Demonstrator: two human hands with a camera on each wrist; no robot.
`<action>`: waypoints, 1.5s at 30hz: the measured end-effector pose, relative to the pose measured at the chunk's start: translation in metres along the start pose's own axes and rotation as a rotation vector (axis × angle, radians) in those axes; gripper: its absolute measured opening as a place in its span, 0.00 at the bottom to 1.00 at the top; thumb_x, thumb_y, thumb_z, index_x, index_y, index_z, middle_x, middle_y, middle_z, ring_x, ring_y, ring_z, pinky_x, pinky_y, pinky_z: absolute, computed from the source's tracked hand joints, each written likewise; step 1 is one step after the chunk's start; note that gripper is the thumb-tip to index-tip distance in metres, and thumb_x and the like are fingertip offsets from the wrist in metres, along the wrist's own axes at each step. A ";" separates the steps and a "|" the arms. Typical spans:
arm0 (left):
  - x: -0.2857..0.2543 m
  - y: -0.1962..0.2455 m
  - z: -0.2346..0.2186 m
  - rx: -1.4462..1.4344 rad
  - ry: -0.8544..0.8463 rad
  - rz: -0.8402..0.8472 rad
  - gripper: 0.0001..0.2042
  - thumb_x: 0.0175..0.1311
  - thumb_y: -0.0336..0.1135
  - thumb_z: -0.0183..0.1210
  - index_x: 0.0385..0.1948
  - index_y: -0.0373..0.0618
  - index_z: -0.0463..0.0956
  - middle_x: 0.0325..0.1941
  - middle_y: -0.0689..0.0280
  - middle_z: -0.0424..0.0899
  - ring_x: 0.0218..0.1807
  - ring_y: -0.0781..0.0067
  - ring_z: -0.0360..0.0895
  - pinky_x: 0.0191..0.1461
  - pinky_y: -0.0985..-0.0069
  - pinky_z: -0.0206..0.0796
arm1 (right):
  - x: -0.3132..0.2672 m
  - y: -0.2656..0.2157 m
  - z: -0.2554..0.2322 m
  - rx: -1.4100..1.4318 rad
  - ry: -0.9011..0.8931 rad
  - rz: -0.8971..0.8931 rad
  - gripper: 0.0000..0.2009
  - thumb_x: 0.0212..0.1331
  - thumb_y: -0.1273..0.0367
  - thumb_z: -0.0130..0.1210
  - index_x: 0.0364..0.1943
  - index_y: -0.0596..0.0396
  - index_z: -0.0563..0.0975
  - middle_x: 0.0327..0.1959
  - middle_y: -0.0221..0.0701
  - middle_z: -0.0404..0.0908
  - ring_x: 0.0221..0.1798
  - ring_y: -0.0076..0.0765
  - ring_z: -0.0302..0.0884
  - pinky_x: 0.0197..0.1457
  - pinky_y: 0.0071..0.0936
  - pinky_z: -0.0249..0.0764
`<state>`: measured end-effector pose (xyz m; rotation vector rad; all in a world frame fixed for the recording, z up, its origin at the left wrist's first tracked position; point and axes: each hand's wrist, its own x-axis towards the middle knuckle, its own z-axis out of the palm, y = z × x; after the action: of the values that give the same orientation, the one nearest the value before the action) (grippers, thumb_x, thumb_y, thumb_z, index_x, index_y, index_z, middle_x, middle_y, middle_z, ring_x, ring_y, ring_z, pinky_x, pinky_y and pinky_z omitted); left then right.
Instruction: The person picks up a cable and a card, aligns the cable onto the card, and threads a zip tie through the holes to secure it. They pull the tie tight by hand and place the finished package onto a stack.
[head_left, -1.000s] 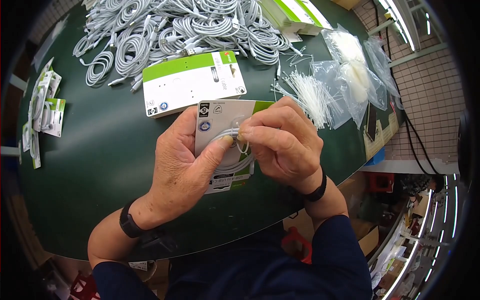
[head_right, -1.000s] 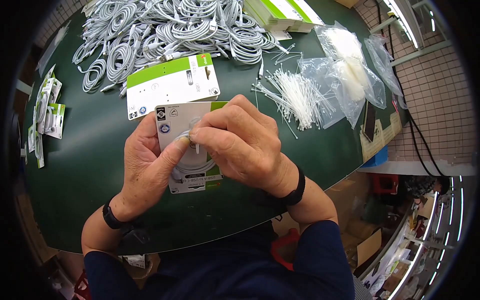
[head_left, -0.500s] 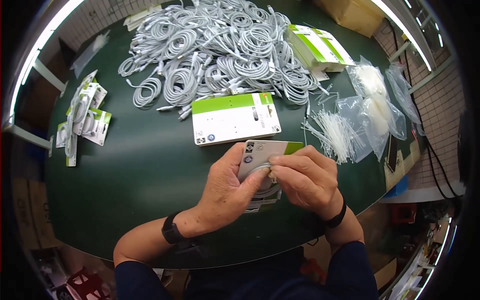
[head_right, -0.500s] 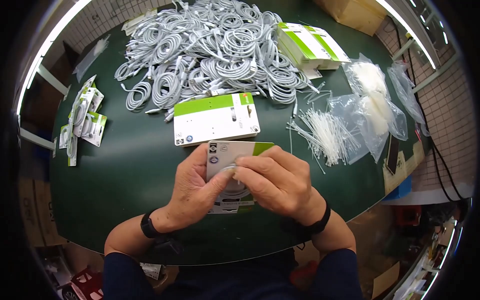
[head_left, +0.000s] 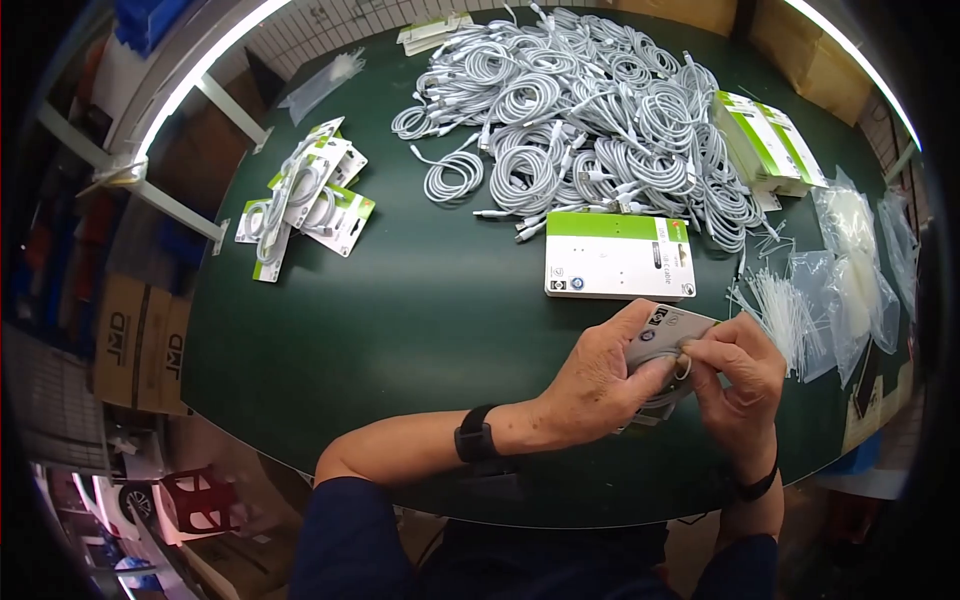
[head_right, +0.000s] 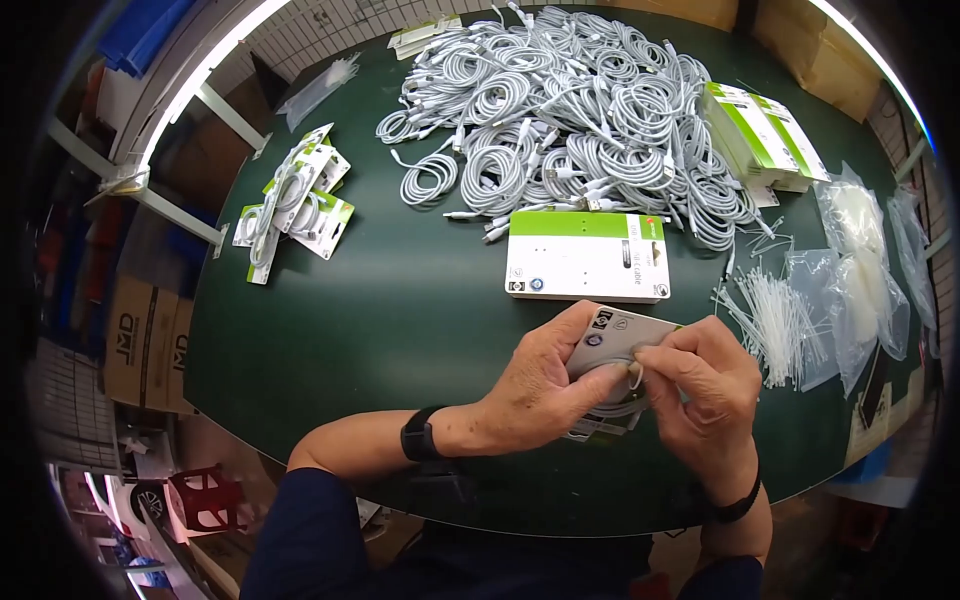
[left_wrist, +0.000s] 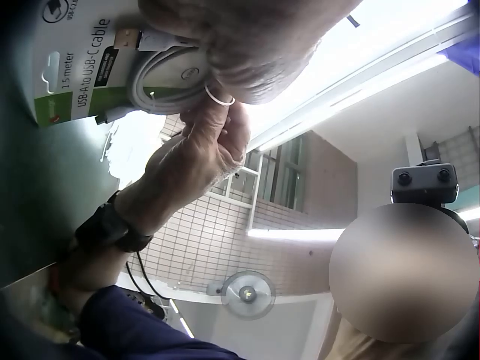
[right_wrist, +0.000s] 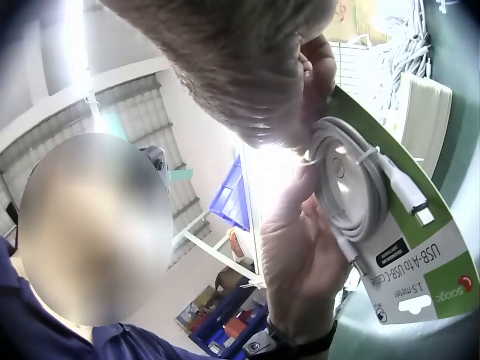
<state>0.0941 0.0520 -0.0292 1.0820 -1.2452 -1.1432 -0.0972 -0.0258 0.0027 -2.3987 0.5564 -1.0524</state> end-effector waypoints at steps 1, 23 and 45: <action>0.000 0.000 0.000 -0.007 -0.011 -0.007 0.17 0.71 0.26 0.61 0.59 0.36 0.71 0.53 0.59 0.84 0.52 0.77 0.80 0.58 0.74 0.76 | 0.000 -0.001 -0.003 0.011 0.004 -0.003 0.13 0.52 0.83 0.69 0.43 0.57 0.85 0.33 0.34 0.80 0.33 0.33 0.80 0.33 0.25 0.75; -0.003 0.008 0.008 -0.072 -0.076 0.122 0.15 0.65 0.26 0.63 0.50 0.36 0.71 0.39 0.51 0.86 0.41 0.60 0.86 0.46 0.66 0.76 | -0.015 0.051 0.003 1.246 -0.152 0.765 0.07 0.62 0.76 0.66 0.31 0.57 0.78 0.34 0.32 0.85 0.35 0.25 0.82 0.40 0.21 0.79; -0.006 0.001 0.009 -0.114 -0.071 0.040 0.15 0.63 0.24 0.64 0.49 0.36 0.73 0.40 0.57 0.86 0.41 0.70 0.85 0.43 0.69 0.76 | -0.004 0.040 0.006 0.483 -0.067 0.640 0.08 0.66 0.73 0.62 0.30 0.54 0.75 0.28 0.16 0.71 0.30 0.11 0.65 0.32 0.15 0.62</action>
<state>0.0854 0.0582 -0.0285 0.9348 -1.2355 -1.2159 -0.1025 -0.0550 -0.0253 -1.6566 0.8557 -0.7115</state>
